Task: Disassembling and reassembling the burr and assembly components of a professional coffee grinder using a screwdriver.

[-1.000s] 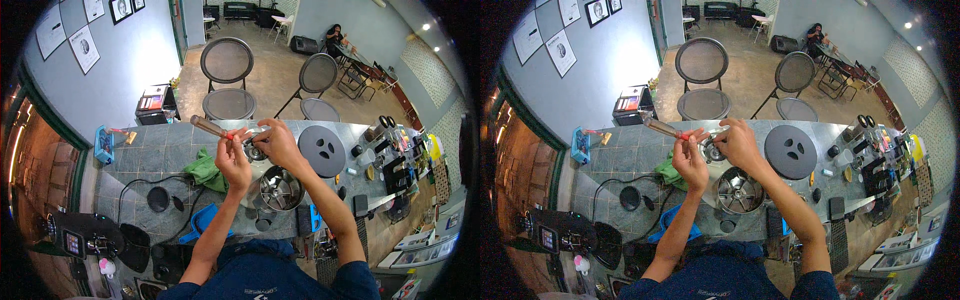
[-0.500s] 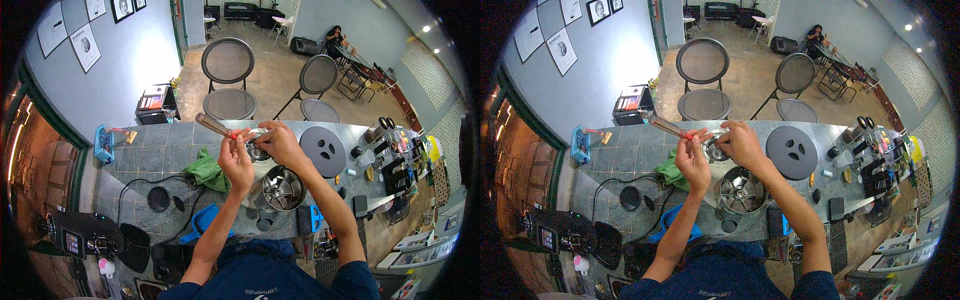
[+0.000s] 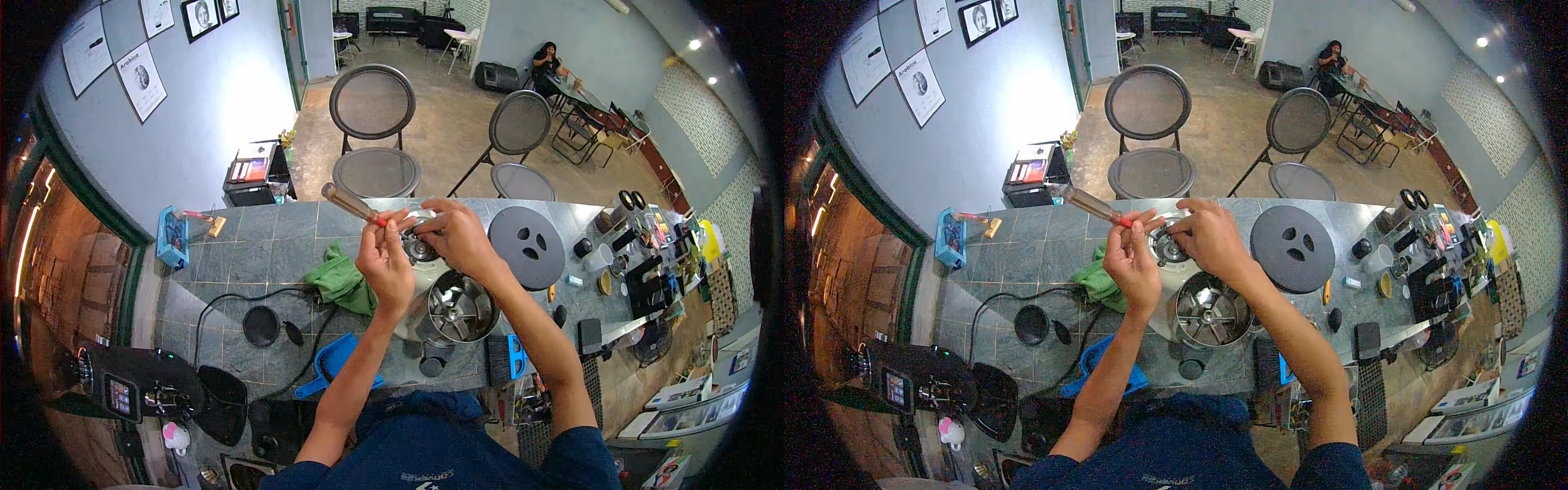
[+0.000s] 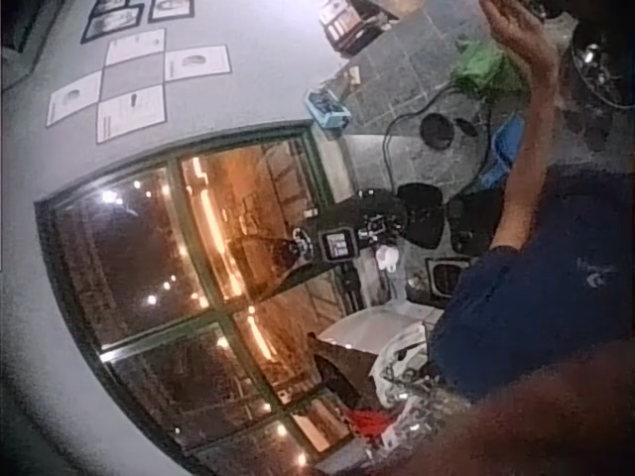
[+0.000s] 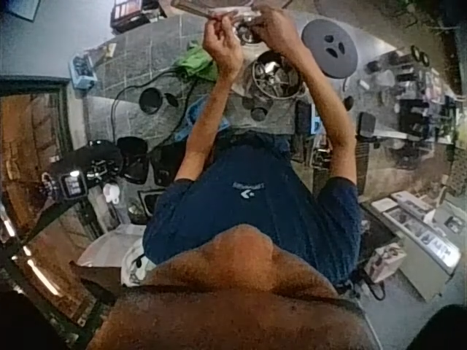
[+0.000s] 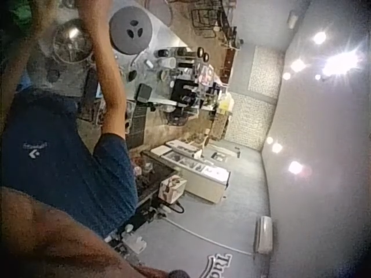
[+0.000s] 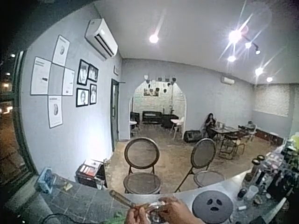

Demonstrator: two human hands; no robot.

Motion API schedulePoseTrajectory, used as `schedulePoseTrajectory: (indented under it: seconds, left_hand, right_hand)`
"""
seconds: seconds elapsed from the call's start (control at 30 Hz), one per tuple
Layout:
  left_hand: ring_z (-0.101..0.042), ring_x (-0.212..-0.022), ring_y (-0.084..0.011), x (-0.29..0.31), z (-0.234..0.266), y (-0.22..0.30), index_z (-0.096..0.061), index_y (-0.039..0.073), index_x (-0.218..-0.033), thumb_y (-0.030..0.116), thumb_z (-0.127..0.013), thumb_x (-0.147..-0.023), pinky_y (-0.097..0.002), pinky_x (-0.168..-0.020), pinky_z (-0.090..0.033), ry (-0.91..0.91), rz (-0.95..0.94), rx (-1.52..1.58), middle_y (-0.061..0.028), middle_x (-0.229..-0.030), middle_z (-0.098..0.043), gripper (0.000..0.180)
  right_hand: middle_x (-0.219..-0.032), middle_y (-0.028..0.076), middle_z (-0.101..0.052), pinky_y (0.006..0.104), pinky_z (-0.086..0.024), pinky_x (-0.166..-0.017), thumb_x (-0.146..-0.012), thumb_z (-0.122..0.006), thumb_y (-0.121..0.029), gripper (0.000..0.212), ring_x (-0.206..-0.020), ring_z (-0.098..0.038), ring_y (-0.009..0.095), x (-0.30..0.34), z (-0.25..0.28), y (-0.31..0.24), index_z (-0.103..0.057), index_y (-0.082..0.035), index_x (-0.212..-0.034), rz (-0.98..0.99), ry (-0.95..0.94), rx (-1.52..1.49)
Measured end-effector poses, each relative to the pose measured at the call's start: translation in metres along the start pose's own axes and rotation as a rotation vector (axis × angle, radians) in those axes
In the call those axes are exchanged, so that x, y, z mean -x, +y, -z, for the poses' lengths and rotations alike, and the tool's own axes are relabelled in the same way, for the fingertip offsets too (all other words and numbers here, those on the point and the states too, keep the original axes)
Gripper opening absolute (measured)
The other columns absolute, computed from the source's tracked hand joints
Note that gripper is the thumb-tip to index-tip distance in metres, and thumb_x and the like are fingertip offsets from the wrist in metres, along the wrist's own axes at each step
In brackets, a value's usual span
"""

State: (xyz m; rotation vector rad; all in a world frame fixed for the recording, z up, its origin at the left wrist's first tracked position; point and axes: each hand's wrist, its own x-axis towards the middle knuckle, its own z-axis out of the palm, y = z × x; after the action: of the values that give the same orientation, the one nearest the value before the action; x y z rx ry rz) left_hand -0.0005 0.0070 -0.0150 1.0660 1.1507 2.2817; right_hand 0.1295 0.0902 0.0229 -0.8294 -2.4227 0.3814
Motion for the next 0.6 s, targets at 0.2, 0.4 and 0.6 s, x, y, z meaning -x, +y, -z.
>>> schedulePoseTrajectory:
  seconds: [0.2,0.4,0.6]
  left_hand:
    - [-0.078,-0.102,-0.0257,0.0,0.0,-0.001,-0.058,-0.005,-0.122,0.007,-0.05,-0.114,-0.036,-0.093,-0.059,0.002,-0.009,0.018,-0.0213,-0.119,-0.077,0.017]
    - [-0.078,-0.104,-0.0265,0.0,0.0,0.002,-0.059,-0.006,-0.122,0.008,-0.051,-0.114,-0.0362,-0.093,-0.059,0.004,0.02,-0.007,-0.0213,-0.118,-0.077,0.018]
    - [-0.077,-0.106,-0.0266,0.0,0.0,0.004,-0.06,-0.007,-0.122,0.009,-0.052,-0.114,-0.0365,-0.096,-0.059,-0.034,0.049,-0.021,-0.0206,-0.118,-0.077,0.02]
  right_hand:
    - [-0.135,0.015,-0.07,0.0517,-0.048,-0.105,-0.086,-0.076,-0.017,0.017,-0.125,-0.063,0.036,0.003,0.005,-0.011,-0.087,-0.013,-0.098,0.002,-0.008,0.117]
    - [-0.134,0.013,-0.07,0.0519,-0.046,-0.106,-0.087,-0.075,-0.016,0.015,-0.126,-0.062,0.035,0.002,0.003,-0.013,-0.086,-0.013,-0.096,0.006,-0.001,0.087]
    - [-0.134,0.013,-0.07,0.052,-0.047,-0.104,-0.087,-0.075,-0.017,0.014,-0.127,-0.062,0.035,0.003,0.004,-0.011,-0.085,-0.011,-0.094,0.016,-0.012,0.09]
